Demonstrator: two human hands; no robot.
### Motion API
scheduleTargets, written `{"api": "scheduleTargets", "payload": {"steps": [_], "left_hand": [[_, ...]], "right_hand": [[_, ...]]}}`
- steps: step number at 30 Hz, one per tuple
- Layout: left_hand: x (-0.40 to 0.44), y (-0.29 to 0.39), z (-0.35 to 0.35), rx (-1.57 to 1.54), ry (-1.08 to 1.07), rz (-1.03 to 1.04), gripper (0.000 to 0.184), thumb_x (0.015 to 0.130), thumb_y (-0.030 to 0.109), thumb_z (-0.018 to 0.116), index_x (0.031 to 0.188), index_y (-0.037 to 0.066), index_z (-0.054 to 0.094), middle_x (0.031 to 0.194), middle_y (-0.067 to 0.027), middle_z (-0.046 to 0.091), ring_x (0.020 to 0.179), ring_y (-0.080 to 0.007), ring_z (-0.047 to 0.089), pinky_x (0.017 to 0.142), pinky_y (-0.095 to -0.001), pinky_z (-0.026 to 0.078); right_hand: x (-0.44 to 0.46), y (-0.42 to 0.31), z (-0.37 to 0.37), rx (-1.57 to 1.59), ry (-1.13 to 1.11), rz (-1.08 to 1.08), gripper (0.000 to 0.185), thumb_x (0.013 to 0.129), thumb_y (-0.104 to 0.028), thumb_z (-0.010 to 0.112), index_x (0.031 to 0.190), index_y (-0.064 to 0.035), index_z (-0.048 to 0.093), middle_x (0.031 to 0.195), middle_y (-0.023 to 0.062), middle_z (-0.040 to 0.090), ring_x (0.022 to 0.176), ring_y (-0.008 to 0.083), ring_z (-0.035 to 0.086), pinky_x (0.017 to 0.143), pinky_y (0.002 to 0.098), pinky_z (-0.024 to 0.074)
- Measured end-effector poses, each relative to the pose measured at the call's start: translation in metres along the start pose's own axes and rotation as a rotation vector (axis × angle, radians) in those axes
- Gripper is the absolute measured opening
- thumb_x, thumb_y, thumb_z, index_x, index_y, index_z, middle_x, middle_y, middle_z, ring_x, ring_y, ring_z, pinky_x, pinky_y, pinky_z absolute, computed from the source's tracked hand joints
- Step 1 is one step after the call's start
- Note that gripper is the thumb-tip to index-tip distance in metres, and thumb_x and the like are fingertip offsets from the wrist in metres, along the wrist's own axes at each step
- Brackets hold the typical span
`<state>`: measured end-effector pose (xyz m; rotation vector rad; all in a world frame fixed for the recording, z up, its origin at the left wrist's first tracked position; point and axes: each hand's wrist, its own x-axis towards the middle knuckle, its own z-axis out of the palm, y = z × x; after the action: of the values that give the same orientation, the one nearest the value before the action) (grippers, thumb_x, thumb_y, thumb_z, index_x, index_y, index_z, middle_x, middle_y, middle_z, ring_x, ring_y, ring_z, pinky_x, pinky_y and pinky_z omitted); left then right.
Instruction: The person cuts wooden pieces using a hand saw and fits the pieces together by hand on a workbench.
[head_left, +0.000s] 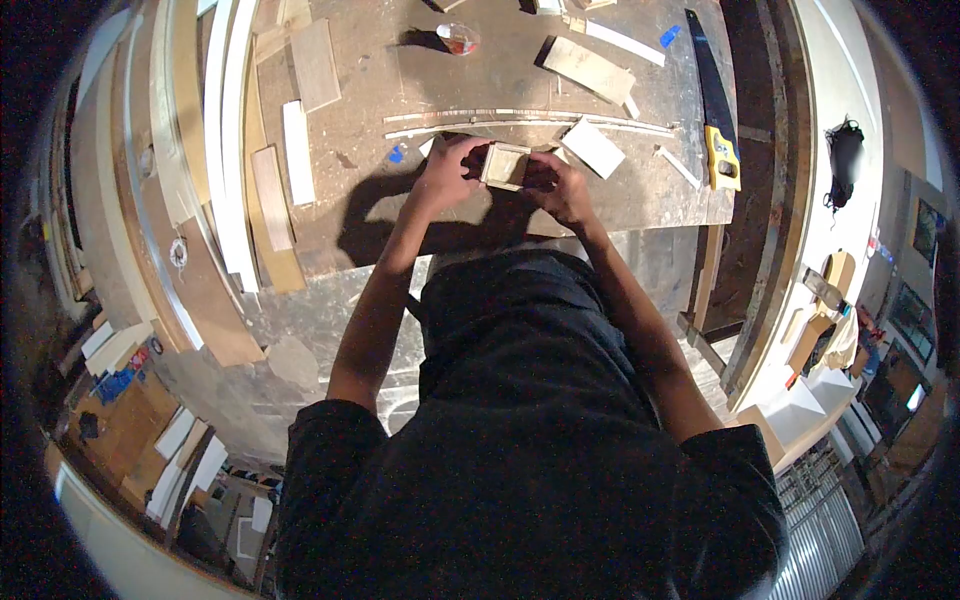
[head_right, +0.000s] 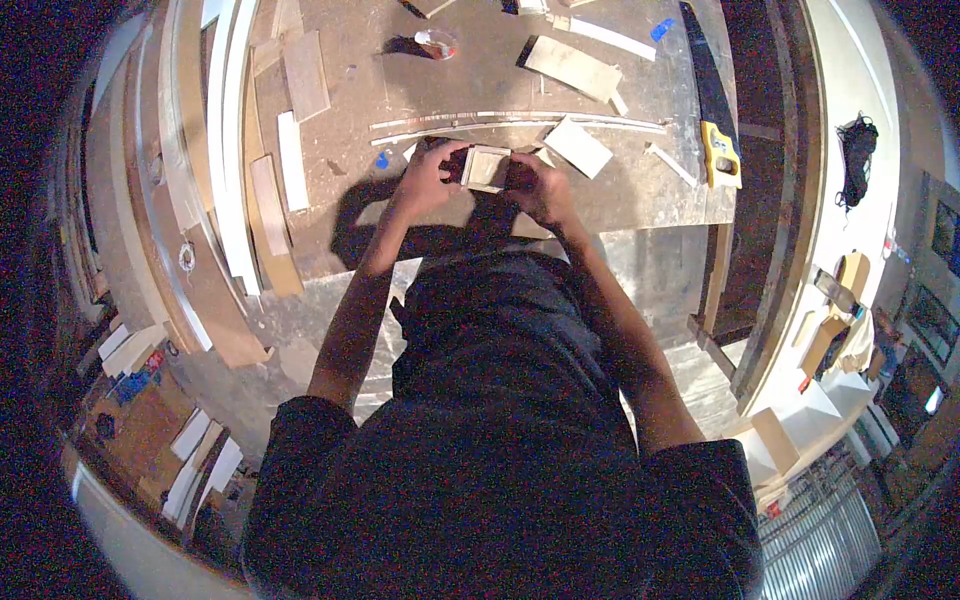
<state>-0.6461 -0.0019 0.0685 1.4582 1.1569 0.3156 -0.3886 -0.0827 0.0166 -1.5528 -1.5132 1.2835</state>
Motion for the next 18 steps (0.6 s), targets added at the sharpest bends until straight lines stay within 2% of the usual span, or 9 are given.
{"api": "scheduleTargets", "payload": {"steps": [5,7,8,10,11,13,18], "left_hand": [[-0.002,0.000,0.000,0.011,0.008,0.002,0.071,0.077,-0.002,0.082,0.141,0.013,0.057,0.144,-0.0129,0.055,0.125,-0.0302,0.061,0.098,-0.0430,0.060],[-0.002,-0.002,0.001,-0.017,-0.010,0.012,0.070,0.077,-0.001,0.081,0.142,0.012,0.057,0.145,-0.0129,0.054,0.127,-0.0298,0.060,0.098,-0.0434,0.060],[-0.002,-0.004,0.001,-0.017,-0.009,0.013,0.070,0.077,-0.001,0.081,0.142,0.012,0.057,0.145,-0.0129,0.054,0.127,-0.0298,0.060,0.098,-0.0434,0.060],[-0.003,-0.008,0.004,-0.011,0.022,0.033,0.071,0.077,-0.001,0.082,0.142,0.012,0.056,0.146,-0.0130,0.054,0.128,-0.0296,0.059,0.098,-0.0436,0.060],[-0.003,-0.010,0.005,-0.012,0.023,0.033,0.071,0.077,-0.001,0.082,0.142,0.012,0.056,0.146,-0.0130,0.054,0.128,-0.0296,0.059,0.098,-0.0436,0.060],[-0.003,-0.011,0.006,-0.015,0.044,0.037,0.071,0.077,-0.004,0.080,0.142,0.011,0.056,0.146,-0.0130,0.054,0.130,-0.0297,0.058,0.098,-0.0437,0.060],[-0.004,-0.012,0.006,-0.003,0.033,0.040,0.072,0.078,-0.007,0.077,0.144,0.010,0.055,0.145,-0.0136,0.055,0.130,-0.0298,0.059,0.100,-0.0425,0.059]], "right_hand": [[-0.001,-0.014,-0.001,0.016,0.008,-0.044,0.072,0.070,-0.010,0.088,0.136,-0.0063,0.058,0.116,0.0182,0.073,0.107,0.0336,0.072,0.093,0.0408,0.0581],[-0.003,-0.017,-0.001,-0.167,0.057,-0.174,0.071,0.072,0.002,0.083,0.138,-0.0045,0.058,0.109,0.0156,0.073,0.101,0.0248,0.074,0.086,0.0346,0.0598],[-0.002,-0.019,-0.001,-0.167,0.057,-0.176,0.071,0.072,0.002,0.083,0.138,-0.0045,0.058,0.109,0.0156,0.073,0.101,0.0248,0.074,0.086,0.0346,0.0598],[-0.001,-0.014,0.001,-0.148,0.063,-0.163,0.072,0.068,-0.007,0.085,0.135,-0.0057,0.060,0.122,0.0204,0.070,0.114,0.0387,0.068,0.097,0.0433,0.0553],[-0.001,-0.012,0.002,-0.148,0.062,-0.164,0.072,0.068,-0.007,0.085,0.135,-0.0057,0.060,0.122,0.0204,0.070,0.114,0.0387,0.068,0.097,0.0433,0.0553],[0.001,-0.013,0.002,-0.238,0.139,-0.324,0.068,0.072,0.000,0.082,0.136,-0.0049,0.060,0.109,0.0163,0.073,0.096,0.0259,0.073,0.084,0.0359,0.0593],[0.000,-0.013,0.002,-0.184,0.089,-0.279,0.067,0.073,0.001,0.082,0.136,-0.0038,0.060,0.111,0.0164,0.072,0.095,0.0255,0.073,0.083,0.0346,0.0589]]}}
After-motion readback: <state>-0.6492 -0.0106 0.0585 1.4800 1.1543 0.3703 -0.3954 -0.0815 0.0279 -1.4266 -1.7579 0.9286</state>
